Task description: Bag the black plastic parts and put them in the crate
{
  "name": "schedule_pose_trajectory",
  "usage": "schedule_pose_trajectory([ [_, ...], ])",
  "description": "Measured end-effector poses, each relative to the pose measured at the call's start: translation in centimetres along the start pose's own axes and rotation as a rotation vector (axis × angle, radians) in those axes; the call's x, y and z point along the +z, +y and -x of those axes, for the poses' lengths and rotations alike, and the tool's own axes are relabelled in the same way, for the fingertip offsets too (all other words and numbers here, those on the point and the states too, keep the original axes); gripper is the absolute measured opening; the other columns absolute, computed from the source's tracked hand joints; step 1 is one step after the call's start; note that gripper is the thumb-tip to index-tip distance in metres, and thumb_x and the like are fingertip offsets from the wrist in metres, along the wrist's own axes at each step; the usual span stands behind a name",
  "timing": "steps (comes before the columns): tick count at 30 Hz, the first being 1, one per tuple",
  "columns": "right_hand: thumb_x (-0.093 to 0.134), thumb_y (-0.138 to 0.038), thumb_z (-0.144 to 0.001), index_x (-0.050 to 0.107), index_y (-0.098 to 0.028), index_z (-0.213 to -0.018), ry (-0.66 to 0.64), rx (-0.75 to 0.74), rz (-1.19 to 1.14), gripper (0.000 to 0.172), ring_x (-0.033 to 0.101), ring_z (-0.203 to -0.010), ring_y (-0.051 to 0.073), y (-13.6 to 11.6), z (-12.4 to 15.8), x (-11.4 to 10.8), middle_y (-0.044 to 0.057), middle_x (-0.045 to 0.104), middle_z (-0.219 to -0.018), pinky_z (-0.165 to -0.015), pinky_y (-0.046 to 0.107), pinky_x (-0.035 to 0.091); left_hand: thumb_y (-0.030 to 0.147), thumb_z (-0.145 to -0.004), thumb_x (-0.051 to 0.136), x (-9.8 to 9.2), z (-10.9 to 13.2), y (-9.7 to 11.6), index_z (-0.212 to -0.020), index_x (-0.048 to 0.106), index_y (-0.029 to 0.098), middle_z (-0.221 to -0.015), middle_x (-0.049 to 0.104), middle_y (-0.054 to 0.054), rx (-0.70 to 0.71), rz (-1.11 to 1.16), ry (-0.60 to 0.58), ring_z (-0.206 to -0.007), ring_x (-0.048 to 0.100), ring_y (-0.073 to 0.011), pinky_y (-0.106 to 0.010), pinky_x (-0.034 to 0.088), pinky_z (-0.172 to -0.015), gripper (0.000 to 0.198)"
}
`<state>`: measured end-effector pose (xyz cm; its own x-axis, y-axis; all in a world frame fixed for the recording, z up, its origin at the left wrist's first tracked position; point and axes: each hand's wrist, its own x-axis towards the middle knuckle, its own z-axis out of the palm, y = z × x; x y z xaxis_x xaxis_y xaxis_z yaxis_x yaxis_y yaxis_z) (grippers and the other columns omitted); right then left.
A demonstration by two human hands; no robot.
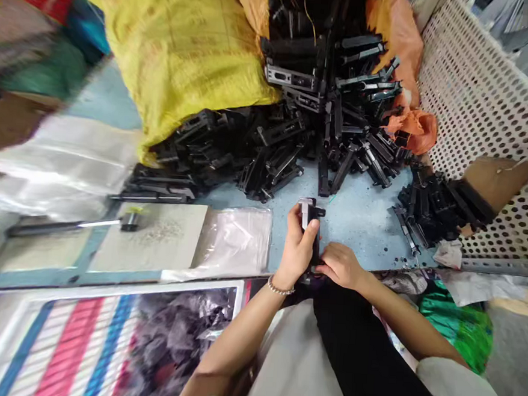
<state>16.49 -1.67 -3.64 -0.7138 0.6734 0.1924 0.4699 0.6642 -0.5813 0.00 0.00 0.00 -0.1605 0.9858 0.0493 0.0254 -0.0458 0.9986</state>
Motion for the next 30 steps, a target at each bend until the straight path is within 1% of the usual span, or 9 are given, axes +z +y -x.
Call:
schedule_pose_trajectory([
  [4,0.025,-0.053,-0.104,0.058,-0.023,-0.083,0.168,0.278,-0.168,0.049,0.057,-0.077,0.019,4.4,-4.1,-2.7,0.004,0.062,-0.080,-0.075,0.031,0.045,0.047,-0.092,0.057,-3.8,-1.7,-2.4,-0.121,0.051,0.021,-0.102,0.061,-0.004,-0.075,-0.109,0.145,-0.093,0.063,-0.0198,-0.038,0.052,-0.090,0.040],
  [6,0.028,-0.052,-0.103,0.060,-0.022,-0.098,0.505,0.596,-0.131,0.043,0.059,-0.094,0.022,7.4,-7.5,-4.1,0.007,0.064,-0.096,-0.087,0.035,0.046,0.045,-0.093,0.054,-4.6,-2.3,-4.1,-0.105,0.057,0.019,-0.093,0.060,-0.004,-0.132,-0.234,0.183,-0.093,0.062,-0.0217,-0.041,0.051,-0.092,0.029],
  [9,0.057,-0.046,-0.090,0.055,-0.016,-0.118,0.669,0.903,-0.097,0.041,0.054,-0.117,0.030,11.5,-12.4,-6.1,0.016,0.061,-0.119,-0.101,0.043,0.041,0.033,-0.091,0.052,-4.1,-2.6,-6.8,-0.097,0.060,0.019,-0.102,0.060,-0.009,-0.101,-0.391,0.189,-0.108,0.058,-0.0261,-0.046,0.046,-0.104,0.017],
  [12,0.064,-0.046,-0.080,0.055,-0.017,-0.117,0.684,0.986,-0.287,0.048,0.059,-0.110,0.031,12.9,-14.1,-7.1,0.012,0.066,-0.111,-0.095,0.043,0.046,0.023,-0.087,0.053,-2.6,-2.2,-8.1,-0.117,0.058,0.017,-0.126,0.054,-0.016,0.018,-0.455,0.182,-0.127,0.049,-0.0294,-0.052,0.037,-0.113,0.031],
  [17,0.047,-0.059,-0.085,0.060,-0.020,-0.101,0.695,0.815,-0.641,0.044,0.063,-0.075,0.020,8.1,-8.8,-5.6,0.002,0.067,-0.082,-0.067,0.031,0.051,0.035,-0.092,0.054,-0.5,-1.5,-5.0,-0.134,0.053,0.018,-0.140,0.048,-0.016,0.095,-0.239,0.114,-0.133,0.046,-0.0286,-0.050,0.036,-0.115,0.046],
  [20,0.051,-0.067,-0.084,0.064,-0.019,-0.091,0.428,0.645,-0.995,0.050,0.060,-0.064,0.019,3.5,-4.6,-4.1,0.003,0.065,-0.071,-0.059,0.031,0.049,0.055,-0.092,0.053,0.8,-1.6,-1.8,-0.130,0.058,0.020,-0.128,0.060,-0.012,-0.043,0.142,-0.124,-0.116,0.059,-0.0259,-0.042,0.049,-0.100,0.052],
  [22,0.047,-0.071,-0.088,0.064,-0.019,-0.077,0.187,0.604,-0.956,0.056,0.059,-0.061,0.019,1.2,-2.6,-4.1,0.004,0.063,-0.065,-0.059,0.033,0.048,0.065,-0.090,0.050,1.4,-1.5,0.0,-0.124,0.060,0.017,-0.109,0.067,-0.010,-0.205,0.347,-0.313,-0.096,0.066,-0.0237,-0.038,0.054,-0.084,0.059],
  [24,0.038,-0.069,-0.094,0.060,-0.020,-0.069,0.086,0.563,-0.759,0.060,0.057,-0.060,0.018,0.0,-1.6,-5.1,0.004,0.061,-0.063,-0.060,0.033,0.047,0.066,-0.087,0.056,1.4,-1.2,1.2,-0.117,0.060,0.016,-0.092,0.067,-0.007,-0.275,0.414,-0.390,-0.080,0.065,-0.0197,-0.033,0.054,-0.072,0.059],
  [30,0.044,-0.049,-0.100,0.054,-0.023,-0.083,0.591,0.094,0.157,0.033,0.053,-0.077,0.021,0.4,-4.2,-8.3,0.005,0.059,-0.080,-0.072,0.037,0.045,0.060,-0.083,0.067,0.8,0.2,2.5,-0.100,0.052,0.019,-0.065,0.055,0.004,-0.342,0.323,-0.379,-0.053,0.052,-0.0112,-0.023,0.041,-0.049,0.047],
])
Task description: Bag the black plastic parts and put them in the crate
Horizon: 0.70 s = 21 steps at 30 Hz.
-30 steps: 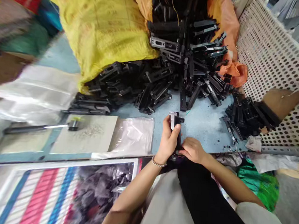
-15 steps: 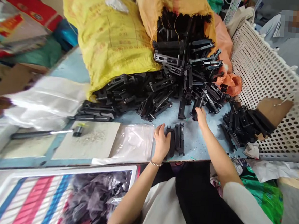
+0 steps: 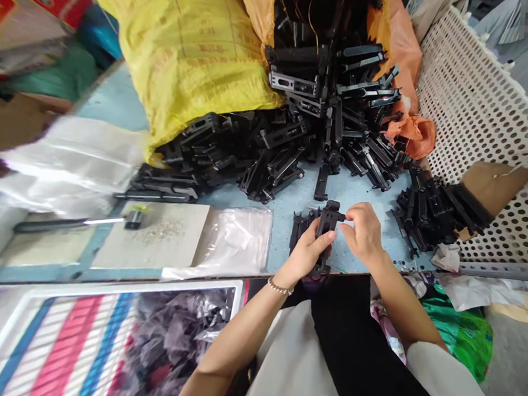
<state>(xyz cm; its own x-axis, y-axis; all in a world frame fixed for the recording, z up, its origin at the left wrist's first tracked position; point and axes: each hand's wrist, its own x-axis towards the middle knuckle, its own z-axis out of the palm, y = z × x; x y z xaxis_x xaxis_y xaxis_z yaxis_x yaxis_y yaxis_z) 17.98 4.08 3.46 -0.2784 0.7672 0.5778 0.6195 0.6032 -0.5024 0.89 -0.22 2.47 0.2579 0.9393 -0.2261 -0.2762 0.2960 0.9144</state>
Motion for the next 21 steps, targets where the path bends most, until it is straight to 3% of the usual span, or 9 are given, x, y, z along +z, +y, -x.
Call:
schedule_pose_trajectory([
  [3,0.042,-0.034,-0.102,0.048,-0.024,-0.075,0.045,-0.202,0.148,0.029,0.046,-0.067,0.020,0.5,-1.9,1.6,0.003,0.052,-0.068,-0.064,0.035,0.039,0.062,-0.080,0.068,0.5,0.2,-0.2,-0.100,0.050,0.019,-0.066,0.054,0.005,-0.032,0.028,0.082,-0.049,0.050,-0.0105,-0.024,0.042,-0.047,0.050],
  [7,0.038,-0.039,-0.104,0.050,-0.023,-0.077,0.014,-0.231,0.180,0.033,0.047,-0.068,0.020,0.8,-2.5,2.5,0.004,0.055,-0.071,-0.064,0.035,0.038,0.062,-0.079,0.069,0.3,0.1,0.0,-0.092,0.049,0.019,-0.068,0.055,0.004,-0.039,0.089,0.101,-0.046,0.050,-0.0090,-0.023,0.041,-0.044,0.049],
  [11,0.036,-0.040,-0.105,0.051,-0.022,-0.075,-0.084,-0.181,0.137,0.038,0.047,-0.064,0.018,-0.4,-0.1,2.4,0.002,0.053,-0.066,-0.064,0.033,0.035,0.062,-0.077,0.070,-0.9,-0.3,0.8,-0.094,0.054,0.018,-0.069,0.057,0.004,-0.025,0.160,0.181,-0.046,0.051,-0.0086,-0.023,0.042,-0.044,0.050],
  [14,0.039,-0.048,-0.103,0.057,-0.021,-0.084,-0.208,-0.308,0.077,0.038,0.051,-0.070,0.019,-1.9,3.0,3.0,0.004,0.059,-0.074,-0.067,0.034,0.036,0.062,-0.078,0.070,-1.4,-0.6,1.4,-0.101,0.059,0.016,-0.069,0.058,0.003,-0.021,0.200,0.258,-0.052,0.055,-0.0090,-0.021,0.045,-0.049,0.052],
  [17,0.045,-0.048,-0.101,0.058,-0.021,-0.084,-0.229,-0.376,0.052,0.034,0.051,-0.071,0.020,-3.2,5.2,4.3,0.005,0.059,-0.075,-0.066,0.034,0.035,0.060,-0.078,0.071,-1.3,-0.6,1.4,-0.108,0.057,0.016,-0.073,0.061,0.002,-0.028,0.178,0.238,-0.056,0.057,-0.0095,-0.021,0.047,-0.052,0.055],
  [21,0.045,-0.042,-0.102,0.059,-0.022,-0.080,-0.427,-0.281,-0.038,0.033,0.053,-0.072,0.019,-2.5,4.2,5.1,0.003,0.060,-0.074,-0.069,0.032,0.039,0.050,-0.075,0.077,-3.3,-0.6,0.1,-0.127,0.039,0.026,-0.080,0.062,0.004,0.051,0.099,0.382,-0.057,0.062,-0.0122,-0.026,0.052,-0.057,0.069],
])
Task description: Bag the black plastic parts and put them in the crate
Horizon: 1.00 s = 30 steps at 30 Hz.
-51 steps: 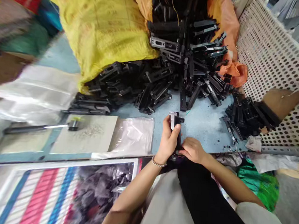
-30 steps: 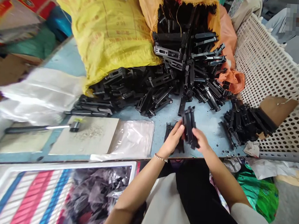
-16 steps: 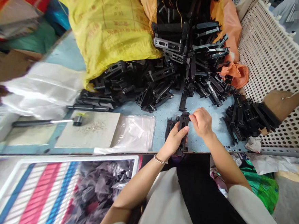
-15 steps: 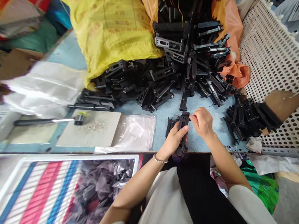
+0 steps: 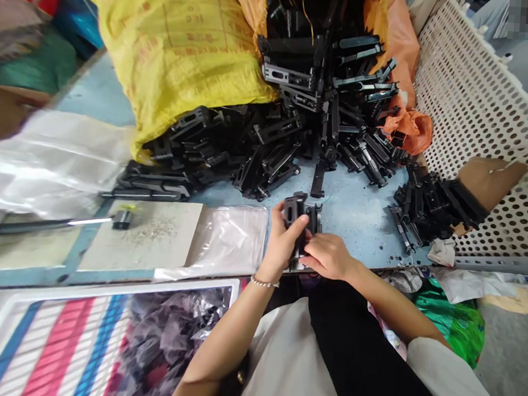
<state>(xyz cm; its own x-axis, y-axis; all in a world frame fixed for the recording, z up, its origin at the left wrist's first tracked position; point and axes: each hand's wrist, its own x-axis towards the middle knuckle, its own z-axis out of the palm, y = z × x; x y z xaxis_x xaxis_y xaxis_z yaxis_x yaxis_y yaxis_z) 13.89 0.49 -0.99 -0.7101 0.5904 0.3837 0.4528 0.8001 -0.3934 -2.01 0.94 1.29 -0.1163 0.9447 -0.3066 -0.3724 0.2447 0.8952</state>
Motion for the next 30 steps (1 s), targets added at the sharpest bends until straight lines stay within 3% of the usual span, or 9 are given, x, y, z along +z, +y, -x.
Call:
schedule_pose_trajectory([
  [3,0.036,-0.038,-0.105,0.062,-0.023,-0.088,0.038,0.250,0.004,0.034,0.057,-0.081,0.019,5.0,-1.6,-2.0,0.004,0.063,-0.084,-0.076,0.031,0.043,0.050,-0.081,0.067,-3.0,-1.4,-1.5,-0.117,0.046,0.025,-0.081,0.063,0.002,0.030,-0.099,0.157,-0.068,0.066,-0.0168,-0.030,0.055,-0.063,0.049],
  [6,0.037,-0.025,-0.102,0.062,-0.019,-0.111,0.297,0.724,0.292,0.027,0.054,-0.105,0.025,12.2,-2.6,-4.6,0.013,0.062,-0.110,-0.092,0.039,0.041,0.048,-0.084,0.061,-5.0,-2.5,-3.5,-0.102,0.059,0.022,-0.087,0.065,-0.003,0.053,-0.351,0.241,-0.092,0.066,-0.0239,-0.037,0.055,-0.082,0.032],
  [8,0.044,-0.018,-0.097,0.056,-0.013,-0.127,0.321,0.992,0.465,0.033,0.050,-0.116,0.031,16.4,-2.7,-5.9,0.021,0.055,-0.126,-0.096,0.045,0.038,0.046,-0.086,0.059,-5.4,-2.7,-4.8,-0.106,0.063,0.021,-0.101,0.067,-0.008,0.127,-0.545,0.243,-0.109,0.062,-0.0278,-0.043,0.049,-0.097,0.032],
  [12,0.051,-0.017,-0.093,0.054,-0.011,-0.131,0.195,1.109,0.523,0.038,0.050,-0.116,0.033,19.6,-1.7,-7.3,0.023,0.054,-0.127,-0.097,0.049,0.037,0.045,-0.093,0.048,-4.9,-3.0,-6.3,-0.126,0.060,0.015,-0.117,0.063,-0.018,0.346,-0.869,0.188,-0.120,0.055,-0.0342,-0.054,0.040,-0.107,0.046],
  [15,0.051,-0.025,-0.094,0.060,-0.011,-0.119,0.265,1.072,0.348,0.031,0.053,-0.112,0.032,18.1,-0.2,-7.8,0.021,0.060,-0.118,-0.098,0.048,0.040,0.043,-0.094,0.048,-4.5,-3.0,-6.0,-0.129,0.059,0.011,-0.122,0.060,-0.023,0.496,-1.023,0.183,-0.123,0.052,-0.0385,-0.061,0.036,-0.107,0.048],
  [18,0.051,-0.040,-0.093,0.062,-0.016,-0.113,0.469,1.011,-0.084,0.034,0.058,-0.105,0.028,13.9,1.7,-6.9,0.015,0.065,-0.109,-0.095,0.044,0.045,0.044,-0.095,0.050,-2.9,-2.0,-4.6,-0.135,0.055,0.014,-0.134,0.053,-0.023,0.574,-0.958,0.192,-0.130,0.047,-0.0378,-0.061,0.033,-0.111,0.050],
  [22,0.053,-0.057,-0.090,0.063,-0.024,-0.108,0.402,0.875,-0.740,0.039,0.062,-0.083,0.022,6.0,3.1,-4.2,0.004,0.066,-0.088,-0.074,0.034,0.050,0.056,-0.094,0.050,1.4,0.1,-2.6,-0.138,0.051,0.022,-0.138,0.054,-0.015,0.403,-0.457,-0.162,-0.131,0.050,-0.0304,-0.048,0.043,-0.108,0.056],
  [26,0.044,-0.057,-0.097,0.059,-0.023,-0.082,0.388,0.682,-0.501,0.040,0.055,-0.069,0.019,1.6,2.1,-3.9,0.002,0.056,-0.073,-0.067,0.034,0.045,0.061,-0.092,0.052,4.1,1.6,-1.4,-0.122,0.057,0.020,-0.113,0.066,-0.009,0.090,-0.015,-0.365,-0.108,0.062,-0.0257,-0.040,0.053,-0.092,0.051],
  [30,0.043,-0.065,-0.094,0.055,-0.024,-0.084,0.530,0.372,-0.072,0.044,0.052,-0.080,0.024,2.9,-0.8,-5.8,0.007,0.056,-0.082,-0.076,0.041,0.044,0.053,-0.082,0.071,4.1,2.9,-1.0,-0.124,0.050,0.023,-0.087,0.062,0.000,-0.008,0.055,-0.390,-0.073,0.061,-0.0156,-0.030,0.051,-0.068,0.056],
])
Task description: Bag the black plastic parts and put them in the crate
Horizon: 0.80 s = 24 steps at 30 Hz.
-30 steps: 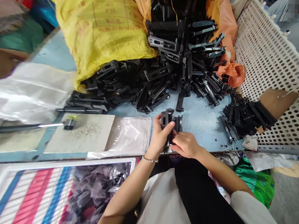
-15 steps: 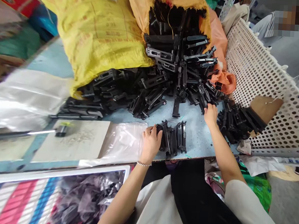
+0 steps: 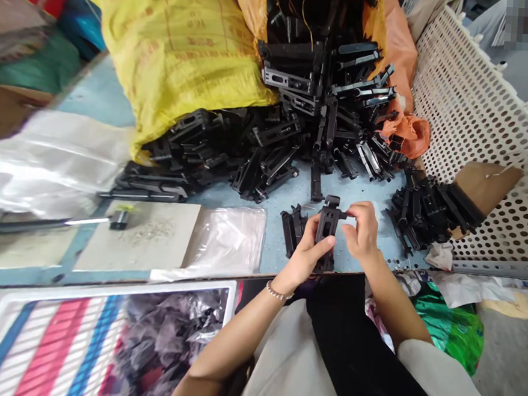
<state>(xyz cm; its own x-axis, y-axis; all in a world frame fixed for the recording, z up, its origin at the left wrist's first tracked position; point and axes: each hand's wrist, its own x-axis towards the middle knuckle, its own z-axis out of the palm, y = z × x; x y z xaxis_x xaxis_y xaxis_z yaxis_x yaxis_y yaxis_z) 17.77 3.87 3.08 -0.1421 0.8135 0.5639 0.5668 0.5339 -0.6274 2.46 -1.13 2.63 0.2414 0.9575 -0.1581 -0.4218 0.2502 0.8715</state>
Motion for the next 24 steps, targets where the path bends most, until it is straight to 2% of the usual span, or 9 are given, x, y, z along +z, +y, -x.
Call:
schedule_pose_trajectory([
  [2,0.039,-0.066,-0.095,0.052,-0.025,-0.079,-0.051,-0.096,0.040,0.046,0.051,-0.075,0.024,0.2,-1.7,0.5,0.006,0.054,-0.077,-0.074,0.041,0.043,0.053,-0.083,0.070,-0.1,0.5,0.1,-0.123,0.047,0.023,-0.075,0.058,0.003,-0.043,0.017,0.019,-0.061,0.055,-0.0127,-0.027,0.047,-0.059,0.055],
  [5,0.027,-0.058,-0.102,0.047,-0.025,-0.072,-0.155,0.015,-0.026,0.049,0.047,-0.066,0.020,-0.5,-2.4,1.6,0.003,0.048,-0.067,-0.067,0.036,0.039,0.054,-0.083,0.069,-0.6,0.6,0.4,-0.119,0.046,0.023,-0.068,0.055,0.005,-0.049,0.018,0.122,-0.054,0.051,-0.0112,-0.025,0.043,-0.053,0.053],
  [7,0.020,-0.052,-0.105,0.047,-0.024,-0.073,-0.243,0.069,-0.082,0.050,0.048,-0.066,0.019,-1.4,-1.2,2.3,0.002,0.049,-0.068,-0.067,0.034,0.039,0.054,-0.083,0.068,-1.3,0.3,0.9,-0.112,0.046,0.024,-0.068,0.054,0.005,-0.022,0.025,0.215,-0.053,0.051,-0.0108,-0.025,0.043,-0.052,0.048],
  [12,0.036,-0.056,-0.101,0.056,-0.023,-0.078,-0.349,-0.274,0.084,0.045,0.050,-0.073,0.021,-2.8,4.5,4.2,0.006,0.057,-0.079,-0.069,0.036,0.037,0.055,-0.085,0.064,-2.6,-0.1,1.5,-0.094,0.046,0.023,-0.081,0.058,0.002,0.014,0.036,0.346,-0.062,0.054,-0.0104,-0.025,0.048,-0.060,0.037],
  [15,0.042,-0.048,-0.102,0.055,-0.022,-0.074,-0.400,-0.241,0.143,0.040,0.050,-0.070,0.020,-2.6,5.7,5.1,0.005,0.056,-0.074,-0.068,0.034,0.036,0.056,-0.085,0.064,-3.8,0.0,1.0,-0.094,0.051,0.021,-0.085,0.060,0.000,0.056,-0.032,0.406,-0.071,0.058,-0.0119,-0.026,0.051,-0.067,0.038],
  [18,0.034,-0.046,-0.105,0.058,-0.022,-0.079,-0.506,-0.109,0.054,0.043,0.055,-0.074,0.018,-1.5,3.1,5.3,0.004,0.060,-0.076,-0.071,0.031,0.041,0.054,-0.081,0.070,-6.7,0.2,-0.2,-0.115,0.050,0.023,-0.097,0.061,-0.002,0.143,-0.161,0.558,-0.077,0.062,-0.0139,-0.027,0.053,-0.071,0.050],
  [21,0.028,-0.048,-0.105,0.062,-0.022,-0.095,-0.351,0.117,0.131,0.043,0.059,-0.092,0.021,0.6,-1.9,6.2,0.007,0.065,-0.094,-0.084,0.032,0.045,0.051,-0.085,0.066,-9.8,0.2,-2.1,-0.134,0.039,0.026,-0.105,0.061,-0.004,0.110,-0.296,0.655,-0.083,0.067,-0.0178,-0.033,0.056,-0.076,0.061],
  [22,0.035,-0.050,-0.104,0.062,-0.021,-0.104,-0.302,0.182,0.213,0.039,0.059,-0.099,0.024,1.5,-3.6,6.9,0.009,0.065,-0.101,-0.088,0.035,0.045,0.050,-0.087,0.063,-10.6,0.1,-2.8,-0.134,0.041,0.024,-0.107,0.062,-0.005,0.092,-0.358,0.662,-0.091,0.067,-0.0202,-0.036,0.056,-0.083,0.058],
  [24,0.054,-0.049,-0.096,0.059,-0.017,-0.120,-0.348,0.283,0.353,0.040,0.058,-0.107,0.031,3.2,-6.5,8.3,0.015,0.064,-0.113,-0.091,0.041,0.046,0.046,-0.090,0.058,-11.3,-0.1,-4.3,-0.130,0.049,0.021,-0.113,0.062,-0.009,0.092,-0.515,0.656,-0.111,0.062,-0.0252,-0.042,0.050,-0.099,0.048],
])
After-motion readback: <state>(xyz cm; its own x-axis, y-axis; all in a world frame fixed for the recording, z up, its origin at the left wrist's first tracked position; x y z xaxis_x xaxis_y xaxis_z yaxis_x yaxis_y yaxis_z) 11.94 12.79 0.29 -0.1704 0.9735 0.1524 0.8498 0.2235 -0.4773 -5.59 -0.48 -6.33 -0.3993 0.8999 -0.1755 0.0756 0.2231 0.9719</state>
